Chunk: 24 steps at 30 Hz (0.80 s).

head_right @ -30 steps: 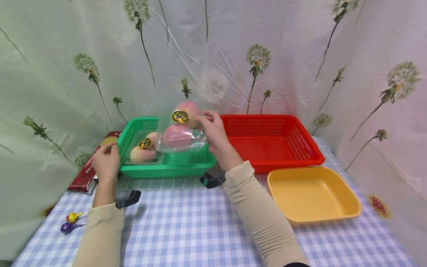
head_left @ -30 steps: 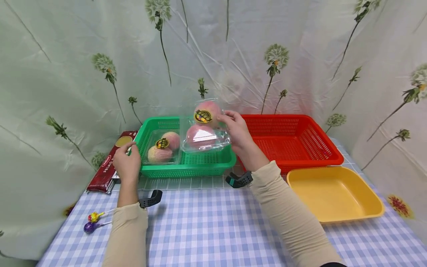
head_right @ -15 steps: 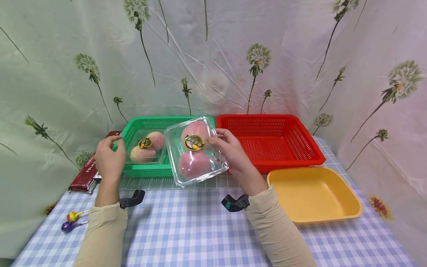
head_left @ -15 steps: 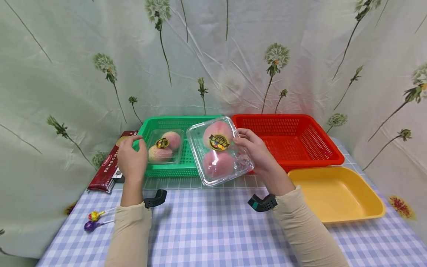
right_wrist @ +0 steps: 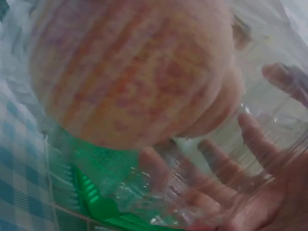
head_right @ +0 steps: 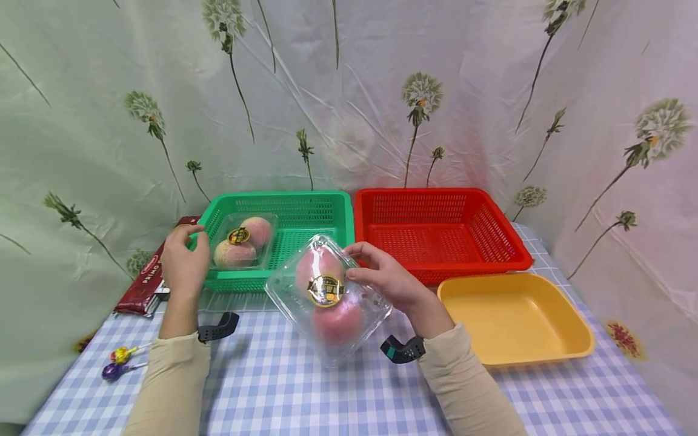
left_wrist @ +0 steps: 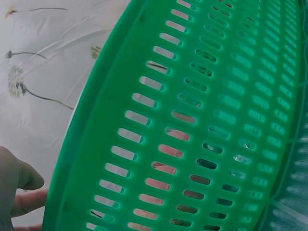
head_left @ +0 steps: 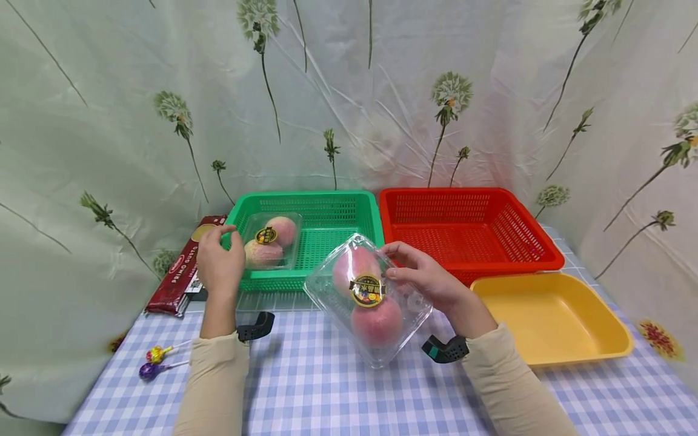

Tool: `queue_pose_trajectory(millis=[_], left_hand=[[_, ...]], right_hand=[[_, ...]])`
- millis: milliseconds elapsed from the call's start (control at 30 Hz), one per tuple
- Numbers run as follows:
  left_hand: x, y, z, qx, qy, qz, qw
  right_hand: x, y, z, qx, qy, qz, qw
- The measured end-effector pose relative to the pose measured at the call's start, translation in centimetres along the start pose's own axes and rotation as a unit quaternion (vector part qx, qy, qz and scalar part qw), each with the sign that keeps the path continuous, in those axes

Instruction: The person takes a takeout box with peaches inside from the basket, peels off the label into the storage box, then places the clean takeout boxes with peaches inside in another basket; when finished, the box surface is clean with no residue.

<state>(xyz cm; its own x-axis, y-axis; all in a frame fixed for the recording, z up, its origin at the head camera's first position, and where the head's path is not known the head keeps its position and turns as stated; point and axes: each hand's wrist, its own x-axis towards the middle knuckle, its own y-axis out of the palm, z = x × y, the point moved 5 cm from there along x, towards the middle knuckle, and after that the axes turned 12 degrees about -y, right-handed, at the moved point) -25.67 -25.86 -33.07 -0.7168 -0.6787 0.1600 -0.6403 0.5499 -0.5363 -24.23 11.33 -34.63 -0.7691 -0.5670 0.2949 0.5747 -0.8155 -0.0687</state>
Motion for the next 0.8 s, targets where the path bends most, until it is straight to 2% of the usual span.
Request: queue_pose_trajectory(millis=[167,267,333,433,500,600,633,733,800], left_hand=[[-0.2,0.0,-0.2,-0.009,0.005,-0.005,0.9999],[-0.4,0.0,-0.5,-0.033,0.015,-0.008,0.9993],[-0.9,0.1,-1.0,-0.064,0.035,-0.009,0.9973],[-2.1,0.1,-2.2,-0.118,0.087,-0.006,0.9892],[-3.4,0.3,-3.1,-0.144,0.129,0.009,0.9811],[-5.6,0.8,-4.0,-0.166,0.197,0.06,0.9644],[-6.5,1.1,-4.2,-0.168,0.22,0.083,0.9572],[-9.1,1.9,-4.3,-0.169,0.284,0.166,0.9291],[-10.6,2.6,-4.0,-0.137,0.311,0.218,0.915]], right_hand=[[-0.4,0.7,-0.8,0.021,-0.019,0.065,0.998],[-0.6,1.2,-1.2,0.024,-0.027,0.104,0.994],[-0.7,1.4,-1.5,0.017,-0.031,0.128,0.991],[-0.9,1.7,-1.9,0.003,-0.027,0.158,0.987],[-1.0,1.9,-2.2,-0.004,-0.021,0.174,0.984],[-1.2,2.0,-2.7,-0.012,0.0,0.185,0.983],[-1.2,1.9,-2.9,-0.014,0.006,0.185,0.983],[-1.2,1.6,-3.6,-0.031,0.029,0.174,0.984],[-1.2,1.3,-4.0,-0.046,0.041,0.167,0.984]])
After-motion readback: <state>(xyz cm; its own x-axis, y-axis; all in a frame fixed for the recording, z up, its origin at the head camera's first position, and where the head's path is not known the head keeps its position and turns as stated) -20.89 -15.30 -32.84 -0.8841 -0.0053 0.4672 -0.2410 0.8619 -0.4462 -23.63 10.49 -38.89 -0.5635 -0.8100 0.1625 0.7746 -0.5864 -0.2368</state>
